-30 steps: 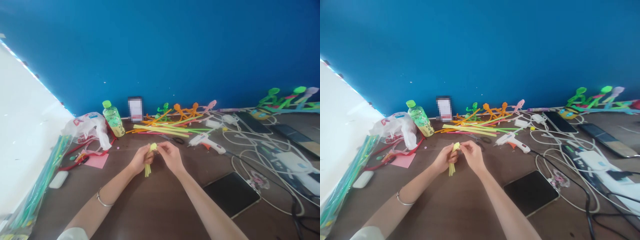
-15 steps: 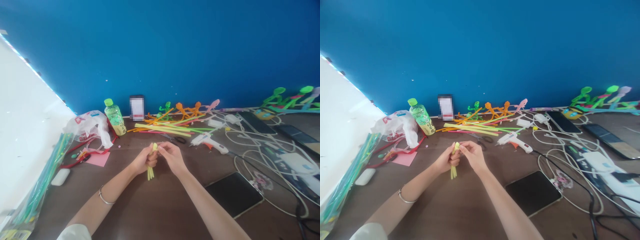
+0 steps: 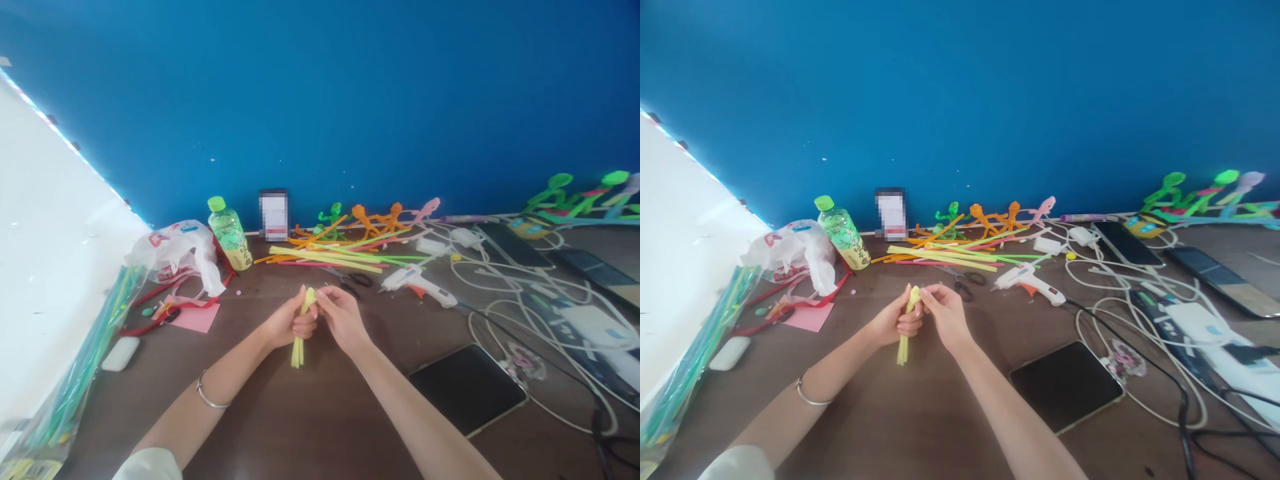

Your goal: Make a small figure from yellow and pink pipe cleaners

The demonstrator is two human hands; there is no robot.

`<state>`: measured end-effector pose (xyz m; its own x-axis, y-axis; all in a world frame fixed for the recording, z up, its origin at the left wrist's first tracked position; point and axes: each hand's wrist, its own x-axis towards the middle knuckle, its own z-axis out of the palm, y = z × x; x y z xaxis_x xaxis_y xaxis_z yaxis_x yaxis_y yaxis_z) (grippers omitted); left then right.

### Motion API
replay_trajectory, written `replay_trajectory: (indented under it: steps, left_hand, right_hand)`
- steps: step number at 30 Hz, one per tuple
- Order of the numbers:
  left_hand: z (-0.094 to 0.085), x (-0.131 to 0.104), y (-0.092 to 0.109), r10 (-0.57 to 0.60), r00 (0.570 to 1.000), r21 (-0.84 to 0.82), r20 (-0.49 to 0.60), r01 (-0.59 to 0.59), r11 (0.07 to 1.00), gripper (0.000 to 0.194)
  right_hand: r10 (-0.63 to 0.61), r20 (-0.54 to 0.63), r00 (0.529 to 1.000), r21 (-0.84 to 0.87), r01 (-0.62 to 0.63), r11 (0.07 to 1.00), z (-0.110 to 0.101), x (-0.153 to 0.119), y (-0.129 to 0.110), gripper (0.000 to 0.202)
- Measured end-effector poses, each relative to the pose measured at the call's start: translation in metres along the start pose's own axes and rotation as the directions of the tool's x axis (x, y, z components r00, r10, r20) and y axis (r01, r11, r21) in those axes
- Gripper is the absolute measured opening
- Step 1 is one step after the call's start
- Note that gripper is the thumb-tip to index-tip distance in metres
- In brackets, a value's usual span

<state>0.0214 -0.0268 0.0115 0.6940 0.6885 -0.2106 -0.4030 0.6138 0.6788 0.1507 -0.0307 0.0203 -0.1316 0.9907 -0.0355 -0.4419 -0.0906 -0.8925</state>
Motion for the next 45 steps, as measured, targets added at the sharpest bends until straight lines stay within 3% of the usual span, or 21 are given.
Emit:
replay_trajectory:
  steps: [2, 5, 10, 15, 18, 22, 27, 30, 38, 45]
  left_hand:
    - [0.001, 0.001, -0.001, 0.129, 0.987, 0.059, -0.095, -0.124, 0.991, 0.041]
    - [0.002, 0.003, -0.004, 0.317, 0.923, 0.192, -0.217, -0.278, 0.941, 0.033]
    - [-0.001, 0.007, -0.009, 0.481, 0.817, 0.455, -0.318, -0.313, 0.834, 0.037]
    - [-0.002, 0.008, -0.010, 0.538, 0.767, 0.486, -0.351, -0.342, 0.804, 0.034]
    - [0.000, 0.008, -0.010, 0.522, 0.771, 0.420, -0.364, -0.364, 0.831, 0.033]
    - [0.002, 0.008, -0.009, 0.467, 0.816, 0.301, -0.340, -0.377, 0.876, 0.029]
    - [-0.004, 0.008, -0.008, 0.326, 0.912, 0.117, -0.250, -0.305, 0.945, 0.031]
    - [-0.007, 0.009, -0.009, 0.275, 0.931, 0.047, -0.238, -0.272, 0.961, 0.030]
    - [-0.007, 0.012, -0.010, 0.338, 0.909, 0.141, -0.245, -0.311, 0.940, 0.031]
    - [-0.001, 0.007, -0.004, 0.385, 0.864, 0.345, -0.325, -0.271, 0.899, 0.039]
  right_hand:
    - [-0.049, -0.060, 0.997, -0.074, 0.044, 0.996, -0.001, 0.001, 0.000, 0.018]
    - [-0.109, -0.156, 0.982, -0.199, 0.077, 0.977, -0.003, 0.000, 0.000, 0.020]
    - [-0.129, -0.147, 0.981, -0.258, 0.088, 0.962, -0.003, -0.001, -0.001, 0.019]
    - [-0.094, -0.116, 0.989, -0.186, 0.071, 0.980, -0.003, 0.001, 0.004, 0.024]
    - [-0.012, -0.063, 0.998, -0.072, 0.007, 0.997, 0.000, 0.001, 0.009, 0.027]
    - [0.041, -0.017, 0.999, 0.033, -0.040, 0.999, 0.003, 0.000, 0.011, 0.028]
    - [-0.056, -0.104, 0.993, -0.110, 0.045, 0.993, -0.001, 0.000, 0.013, 0.023]
    - [-0.116, -0.124, 0.985, -0.164, 0.094, 0.982, -0.003, 0.002, 0.013, 0.022]
    - [-0.119, -0.060, 0.991, -0.115, 0.112, 0.987, -0.002, 0.004, 0.011, 0.021]
    - [-0.122, -0.149, 0.981, -0.277, 0.077, 0.958, -0.002, 0.001, 0.003, 0.025]
